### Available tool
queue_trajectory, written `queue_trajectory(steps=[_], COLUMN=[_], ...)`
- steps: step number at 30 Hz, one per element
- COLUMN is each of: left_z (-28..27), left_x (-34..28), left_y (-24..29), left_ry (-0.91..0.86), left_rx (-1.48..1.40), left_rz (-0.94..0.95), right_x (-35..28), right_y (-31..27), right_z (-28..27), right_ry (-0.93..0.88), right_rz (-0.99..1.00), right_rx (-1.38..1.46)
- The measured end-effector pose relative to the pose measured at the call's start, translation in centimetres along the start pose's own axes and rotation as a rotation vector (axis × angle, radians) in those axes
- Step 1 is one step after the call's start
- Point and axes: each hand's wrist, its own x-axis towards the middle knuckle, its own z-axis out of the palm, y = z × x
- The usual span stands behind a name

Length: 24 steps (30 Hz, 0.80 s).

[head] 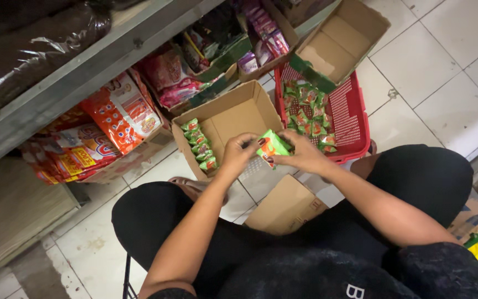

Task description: The person takes small green packets from a red plastic basket and arranges them into rows inside a cardboard box while sitting near a grocery shelf.

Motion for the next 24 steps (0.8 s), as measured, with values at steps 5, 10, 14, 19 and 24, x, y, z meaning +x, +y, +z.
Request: queue_trajectory(steps=[5, 10, 14, 19, 24], left_z=[0.1, 0.1, 0.3, 0.8, 1.3], left_x=[-0.3, -0.6, -1.2, -1.8, -2.2], left_y=[1.2, 2.6, 4.6, 6.5, 7.0], left_ry=[0.060, 0.051, 0.034, 0.018, -0.005], left_rx=[0.035, 0.136, 0.175, 0.260, 0.186], left_rz=[0.142, 0.218, 0.267, 0.278, 0.256], right_x=[-0.4, -0.4, -0.5, -0.7, -0.8], right_y=[-0.9, -1.9, -2.4, -2.0, -1.8], right_z=[-0.3, -0.3, -0.4, -0.5, -0.2], right_ry=[-0.020, -0.058, -0.101, -0.044, -0.063], right_rz=[-0.010, 0.002, 0.124, -0.168, -0.083], right_rx=[0.053, 0.065, -0.024, 0.014, 0.024])
